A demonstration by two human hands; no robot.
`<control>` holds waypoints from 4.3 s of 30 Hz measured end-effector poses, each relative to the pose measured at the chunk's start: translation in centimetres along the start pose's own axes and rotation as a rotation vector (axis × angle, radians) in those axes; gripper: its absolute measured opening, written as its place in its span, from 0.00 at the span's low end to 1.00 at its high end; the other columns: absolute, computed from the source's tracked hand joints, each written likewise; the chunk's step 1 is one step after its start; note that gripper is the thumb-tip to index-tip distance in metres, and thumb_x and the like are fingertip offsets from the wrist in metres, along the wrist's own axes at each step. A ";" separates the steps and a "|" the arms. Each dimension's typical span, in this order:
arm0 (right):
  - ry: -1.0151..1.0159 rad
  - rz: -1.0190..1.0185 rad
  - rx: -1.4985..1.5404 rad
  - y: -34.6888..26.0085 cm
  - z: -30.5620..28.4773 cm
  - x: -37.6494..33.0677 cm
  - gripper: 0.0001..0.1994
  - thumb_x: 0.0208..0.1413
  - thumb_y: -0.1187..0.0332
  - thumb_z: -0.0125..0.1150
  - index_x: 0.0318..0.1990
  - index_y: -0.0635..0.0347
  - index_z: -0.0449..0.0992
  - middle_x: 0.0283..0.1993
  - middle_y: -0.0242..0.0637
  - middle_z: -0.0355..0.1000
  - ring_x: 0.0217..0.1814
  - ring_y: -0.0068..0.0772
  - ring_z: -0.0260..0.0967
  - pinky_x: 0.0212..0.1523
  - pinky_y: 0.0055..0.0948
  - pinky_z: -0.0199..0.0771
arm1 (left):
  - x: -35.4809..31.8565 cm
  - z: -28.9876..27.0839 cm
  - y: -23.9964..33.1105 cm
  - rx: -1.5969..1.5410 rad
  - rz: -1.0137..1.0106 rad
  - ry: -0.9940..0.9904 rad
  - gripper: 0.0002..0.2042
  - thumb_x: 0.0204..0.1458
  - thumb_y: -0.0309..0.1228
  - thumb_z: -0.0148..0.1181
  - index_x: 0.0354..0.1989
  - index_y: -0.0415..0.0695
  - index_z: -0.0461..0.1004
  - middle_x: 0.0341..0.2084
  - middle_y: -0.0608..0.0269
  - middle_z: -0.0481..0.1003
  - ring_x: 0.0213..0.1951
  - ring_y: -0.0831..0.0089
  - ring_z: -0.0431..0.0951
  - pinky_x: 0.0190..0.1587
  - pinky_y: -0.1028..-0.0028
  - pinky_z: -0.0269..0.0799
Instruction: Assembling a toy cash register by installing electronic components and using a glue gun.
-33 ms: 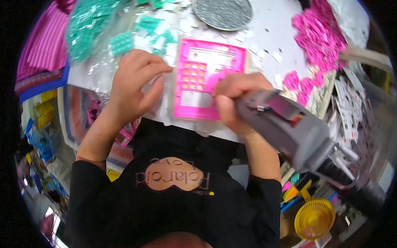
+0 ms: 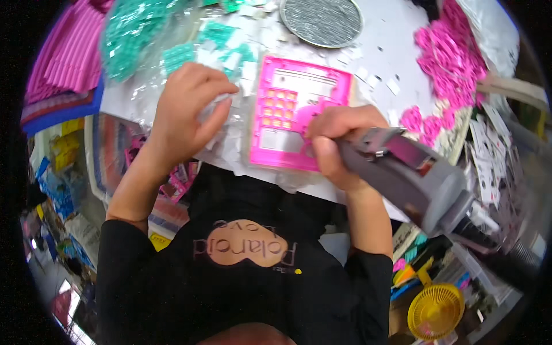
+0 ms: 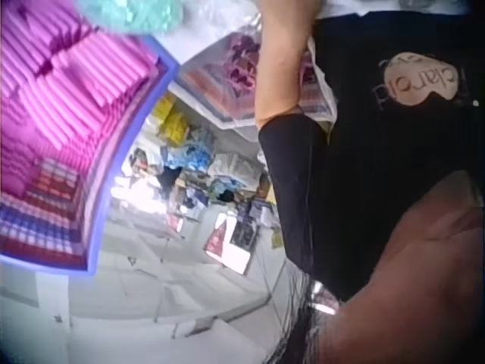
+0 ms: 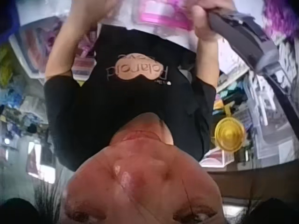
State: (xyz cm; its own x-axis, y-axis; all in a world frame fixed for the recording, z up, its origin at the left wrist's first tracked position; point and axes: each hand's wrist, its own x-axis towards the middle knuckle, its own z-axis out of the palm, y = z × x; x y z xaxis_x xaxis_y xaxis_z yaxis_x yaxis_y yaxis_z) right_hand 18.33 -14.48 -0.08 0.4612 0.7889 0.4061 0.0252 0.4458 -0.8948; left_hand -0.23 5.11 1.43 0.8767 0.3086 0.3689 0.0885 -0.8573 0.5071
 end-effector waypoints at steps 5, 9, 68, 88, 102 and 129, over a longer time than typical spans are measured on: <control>0.059 -0.026 0.163 -2.3 -1.2 1.5 0.18 0.60 0.64 0.67 0.51 0.58 0.66 0.25 0.29 0.66 0.26 0.26 0.65 0.34 0.34 0.73 | -2.0 -4.4 -6.9 0.390 -0.153 -0.002 0.10 0.46 0.30 0.70 0.38 0.48 0.79 0.38 0.62 0.77 0.45 0.58 0.75 0.49 0.59 0.67; -0.105 -0.081 0.157 -6.1 -4.4 4.9 0.19 0.63 0.62 0.57 0.58 0.57 0.66 0.23 0.26 0.59 0.25 0.23 0.55 0.37 0.35 0.65 | -1.6 -5.2 -8.1 0.579 -0.157 0.024 0.14 0.45 0.32 0.71 0.42 0.49 0.79 0.42 0.64 0.75 0.50 0.60 0.73 0.54 0.55 0.63; -0.641 0.264 -1.312 -1.8 5.3 -1.2 0.47 0.50 0.45 0.70 0.69 0.73 0.62 0.75 0.61 0.52 0.82 0.64 0.41 0.72 0.73 0.37 | 12.9 -0.2 -8.4 0.539 0.116 0.037 0.07 0.50 0.31 0.63 0.27 0.40 0.78 0.23 0.53 0.78 0.29 0.53 0.80 0.34 0.58 0.75; -0.379 -0.105 -0.984 -2.9 0.2 2.9 0.18 0.52 0.64 0.72 0.49 0.60 0.81 0.50 0.39 0.77 0.56 0.48 0.72 0.63 0.52 0.64 | 19.2 -2.4 -14.2 0.496 0.129 -0.426 0.16 0.48 0.39 0.72 0.41 0.44 0.80 0.37 0.56 0.81 0.45 0.63 0.82 0.46 0.59 0.74; -0.228 0.421 -0.345 3.3 2.4 11.7 0.10 0.63 0.68 0.63 0.43 0.67 0.82 0.32 0.29 0.77 0.31 0.15 0.71 0.31 0.19 0.69 | 15.4 -12.4 -9.9 -0.455 0.036 0.528 0.09 0.57 0.33 0.68 0.37 0.38 0.84 0.32 0.69 0.81 0.33 0.80 0.77 0.38 0.78 0.71; -0.261 0.339 -0.544 2.7 4.0 12.2 0.10 0.61 0.64 0.65 0.39 0.62 0.83 0.19 0.25 0.68 0.20 0.16 0.61 0.23 0.23 0.59 | 6.1 -13.9 -7.2 0.031 -0.069 0.339 0.03 0.57 0.23 0.68 0.36 0.38 0.81 0.23 0.74 0.76 0.25 0.88 0.69 0.27 0.84 0.62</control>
State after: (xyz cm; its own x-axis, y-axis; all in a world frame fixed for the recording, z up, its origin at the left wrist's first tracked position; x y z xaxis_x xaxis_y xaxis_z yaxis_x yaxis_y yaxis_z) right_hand 20.47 -1.89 3.20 0.2957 0.9535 0.0583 0.3905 -0.0650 -0.9183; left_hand -2.09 18.89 10.85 0.6618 0.4809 0.5751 0.1608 -0.8404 0.5176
